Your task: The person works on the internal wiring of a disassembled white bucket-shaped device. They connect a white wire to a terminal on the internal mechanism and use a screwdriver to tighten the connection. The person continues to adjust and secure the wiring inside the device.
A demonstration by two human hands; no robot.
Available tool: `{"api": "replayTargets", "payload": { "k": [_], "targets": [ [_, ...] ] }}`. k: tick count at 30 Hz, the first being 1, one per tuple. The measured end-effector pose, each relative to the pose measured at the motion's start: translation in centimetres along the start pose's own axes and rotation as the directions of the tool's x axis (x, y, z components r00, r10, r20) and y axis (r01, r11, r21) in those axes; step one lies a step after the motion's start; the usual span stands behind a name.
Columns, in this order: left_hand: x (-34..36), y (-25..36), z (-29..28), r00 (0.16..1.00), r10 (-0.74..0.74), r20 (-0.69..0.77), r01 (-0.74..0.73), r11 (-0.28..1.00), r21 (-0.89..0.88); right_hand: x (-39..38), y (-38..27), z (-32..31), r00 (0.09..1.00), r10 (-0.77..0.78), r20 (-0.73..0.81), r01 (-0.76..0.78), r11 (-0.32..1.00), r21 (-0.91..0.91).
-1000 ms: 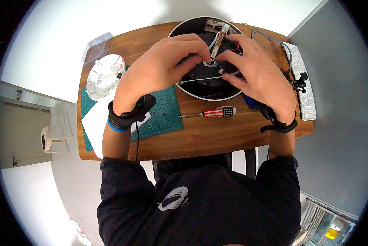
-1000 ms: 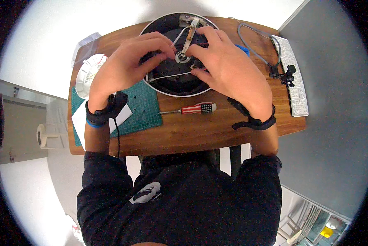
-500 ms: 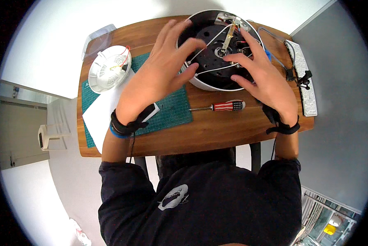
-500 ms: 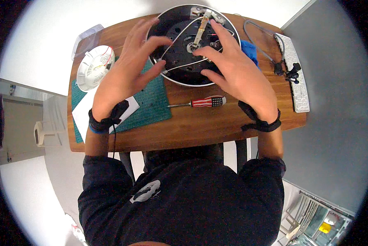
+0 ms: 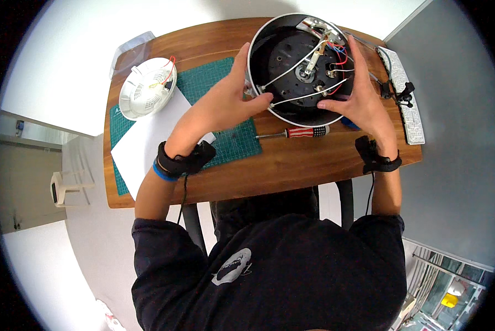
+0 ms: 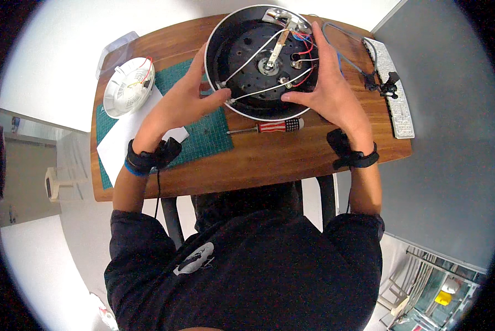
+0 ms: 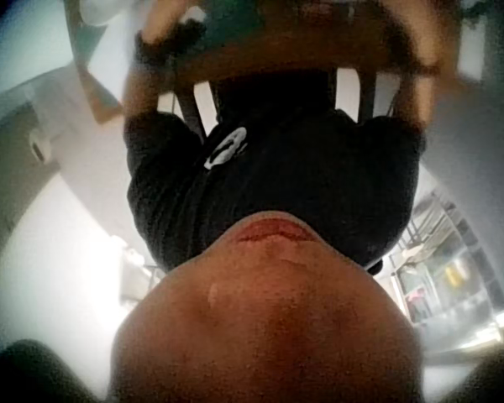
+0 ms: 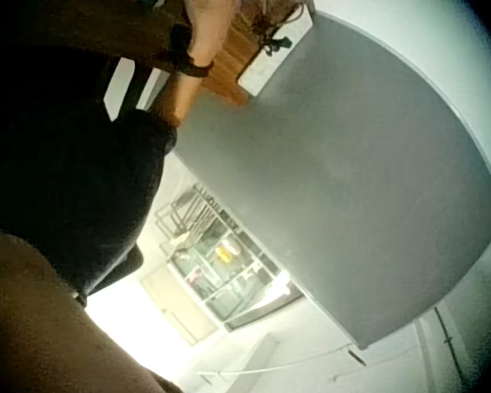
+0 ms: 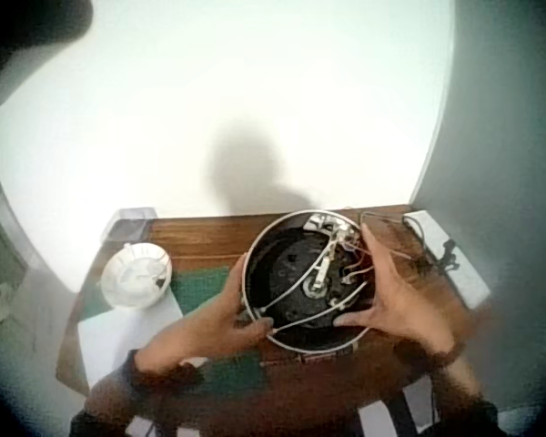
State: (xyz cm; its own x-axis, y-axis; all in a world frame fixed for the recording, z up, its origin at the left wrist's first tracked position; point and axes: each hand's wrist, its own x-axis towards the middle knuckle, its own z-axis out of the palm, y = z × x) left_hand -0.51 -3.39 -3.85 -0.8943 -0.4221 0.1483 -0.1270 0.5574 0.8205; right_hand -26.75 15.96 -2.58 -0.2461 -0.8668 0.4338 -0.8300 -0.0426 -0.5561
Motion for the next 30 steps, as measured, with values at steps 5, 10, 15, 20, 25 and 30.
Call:
{"api": "replayTargets", "payload": {
  "k": [5, 10, 15, 20, 25, 30],
  "targets": [
    [-0.5, -1.1, 0.6, 0.993, 0.085, -0.077, -0.097, 0.979, -0.182, 0.3, 0.2, 1.0, 0.990, -0.140, -0.025, 0.138, 0.989, -0.046],
    [-0.7, -1.4, 0.8, 0.988, 0.089, -0.129, -0.107, 0.984, -0.143, 0.4, 1.4, 2.5, 0.997, -0.076, 0.001, 0.075, 0.994, 0.085],
    [-0.5, -3.2, 0.7, 0.974, 0.154, -0.164, -0.170, 0.981, -0.090, 0.6, 2.2, 3.8, 0.988, -0.153, -0.027, 0.154, 0.987, 0.047],
    [-0.4, -4.6, 0.0, 0.972, 0.156, -0.174, -0.150, 0.988, 0.047, 0.4, 2.2, 3.3, 0.972, -0.234, 0.000, 0.234, 0.972, -0.013],
    [-0.3, -5.2, 0.5, 0.947, 0.274, -0.166, -0.202, 0.914, 0.352, -0.9, 4.4, 4.6, 0.982, -0.180, 0.063, 0.178, 0.983, 0.037],
    [-0.4, -5.6, 1.2, 0.943, 0.287, -0.166, -0.215, 0.910, 0.354, -1.9, 5.1, 4.6, 0.981, -0.158, 0.112, 0.155, 0.987, 0.043]
  ]
}}
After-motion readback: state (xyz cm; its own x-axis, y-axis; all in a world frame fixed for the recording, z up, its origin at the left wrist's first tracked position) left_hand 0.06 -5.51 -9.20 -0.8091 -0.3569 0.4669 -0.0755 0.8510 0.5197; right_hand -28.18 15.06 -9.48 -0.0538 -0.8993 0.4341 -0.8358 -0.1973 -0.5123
